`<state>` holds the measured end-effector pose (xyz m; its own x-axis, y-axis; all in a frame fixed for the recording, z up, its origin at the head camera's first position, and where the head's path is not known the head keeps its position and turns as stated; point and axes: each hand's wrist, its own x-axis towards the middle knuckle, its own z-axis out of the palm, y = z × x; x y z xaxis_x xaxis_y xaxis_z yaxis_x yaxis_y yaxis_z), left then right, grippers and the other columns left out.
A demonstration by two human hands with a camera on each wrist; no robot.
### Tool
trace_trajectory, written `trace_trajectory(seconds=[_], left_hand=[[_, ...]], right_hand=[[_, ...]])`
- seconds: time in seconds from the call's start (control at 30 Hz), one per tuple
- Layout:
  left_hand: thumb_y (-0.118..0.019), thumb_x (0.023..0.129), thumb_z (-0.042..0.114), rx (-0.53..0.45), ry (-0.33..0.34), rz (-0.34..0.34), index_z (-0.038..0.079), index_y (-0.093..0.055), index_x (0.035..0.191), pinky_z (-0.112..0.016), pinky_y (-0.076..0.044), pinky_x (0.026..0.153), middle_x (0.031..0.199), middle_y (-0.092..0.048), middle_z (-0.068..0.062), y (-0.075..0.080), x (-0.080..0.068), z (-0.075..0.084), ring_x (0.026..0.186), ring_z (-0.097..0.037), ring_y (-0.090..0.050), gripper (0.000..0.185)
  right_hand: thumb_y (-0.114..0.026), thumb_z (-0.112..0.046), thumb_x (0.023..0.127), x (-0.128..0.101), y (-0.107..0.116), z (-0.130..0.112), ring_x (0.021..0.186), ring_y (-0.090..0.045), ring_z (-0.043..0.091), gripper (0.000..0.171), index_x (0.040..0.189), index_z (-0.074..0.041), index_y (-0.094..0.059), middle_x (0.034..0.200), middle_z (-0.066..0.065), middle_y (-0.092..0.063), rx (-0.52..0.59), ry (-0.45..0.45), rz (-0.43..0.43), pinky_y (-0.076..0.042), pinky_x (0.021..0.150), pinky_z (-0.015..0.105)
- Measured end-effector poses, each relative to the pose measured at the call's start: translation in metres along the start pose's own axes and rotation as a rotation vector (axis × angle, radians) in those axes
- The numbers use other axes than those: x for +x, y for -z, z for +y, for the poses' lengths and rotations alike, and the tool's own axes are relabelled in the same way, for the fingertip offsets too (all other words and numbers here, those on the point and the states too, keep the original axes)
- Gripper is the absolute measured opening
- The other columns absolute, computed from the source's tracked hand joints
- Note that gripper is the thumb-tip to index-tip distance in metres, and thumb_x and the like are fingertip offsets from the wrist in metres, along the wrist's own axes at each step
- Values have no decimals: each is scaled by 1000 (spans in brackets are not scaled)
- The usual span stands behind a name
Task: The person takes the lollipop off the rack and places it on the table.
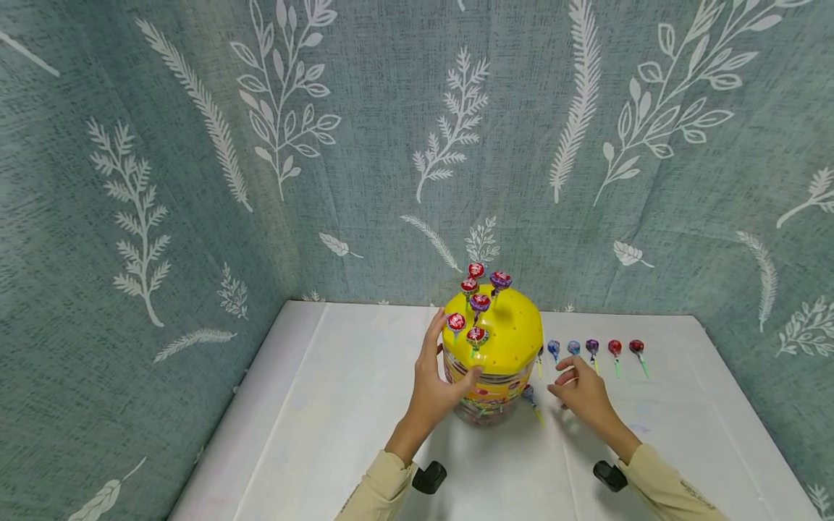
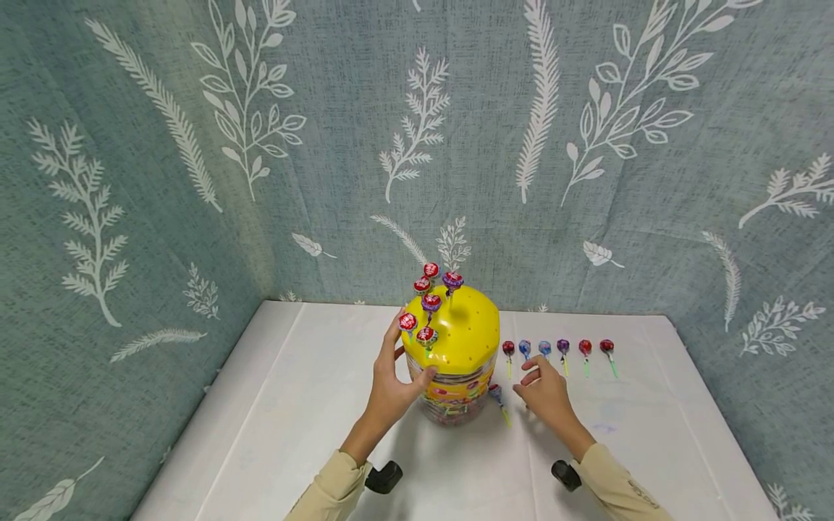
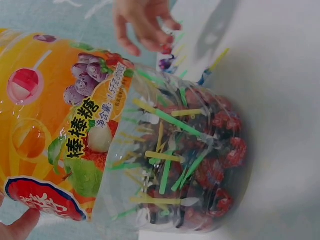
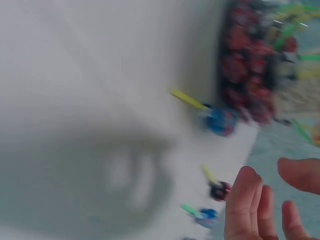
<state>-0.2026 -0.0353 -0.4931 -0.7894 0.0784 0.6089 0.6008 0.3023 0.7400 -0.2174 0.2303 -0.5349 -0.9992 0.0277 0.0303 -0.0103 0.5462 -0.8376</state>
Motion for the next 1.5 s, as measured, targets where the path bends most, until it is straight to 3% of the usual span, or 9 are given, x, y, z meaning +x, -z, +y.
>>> trace_trajectory(seconds=[0.27,0.43,0.73,0.9,1.23,1.5], left_hand=[[-64,82,51,2,0,-2,20,-24,149,-54,-40,97,155,-21,-7,-1,1,1,136,-21,-32,84],[-64,82,50,0,4,-3,20,-24,149,-54,-39,97,156,-20,1,-1,1,1,135,-20,-33,84],[-64,82,51,-2,3,-6,20,-24,149,-55,-40,96,155,-22,-8,-2,1,1,135,-21,-33,84],[-65,82,49,-1,4,-5,20,-24,148,-54,-40,96,155,-22,-4,-2,0,2,135,-21,-33,83],[-65,82,49,4,5,1,20,-24,149,-54,-40,96,155,-21,-1,-2,0,1,136,-21,-32,83],[-65,83,48,14,10,2,17,-25,148,-54,-40,97,155,-22,-5,-1,0,2,136,-21,-32,83]], right_hand=[[-71,-2,81,0,25,-29,68,-60,17,29,103,1,-52,85,13,-58,43,152,13,-54,54,29],[-70,-3,83,-4,38,-49,70,-60,16,28,104,1,-52,87,15,-59,88,209,14,-55,56,30],[-67,-8,87,-7,59,-90,74,-60,13,24,105,0,-53,92,15,-59,136,315,46,-56,60,30],[-68,-8,87,-8,67,-113,79,-61,12,24,105,0,-54,94,14,-60,173,396,55,-55,61,28],[-69,-7,85,-1,65,-148,89,-61,13,28,109,-3,-54,100,13,-63,236,491,6,-53,69,22],[-70,1,82,9,50,-173,91,-63,26,37,114,0,-52,102,16,-62,270,581,-13,-53,75,21]])
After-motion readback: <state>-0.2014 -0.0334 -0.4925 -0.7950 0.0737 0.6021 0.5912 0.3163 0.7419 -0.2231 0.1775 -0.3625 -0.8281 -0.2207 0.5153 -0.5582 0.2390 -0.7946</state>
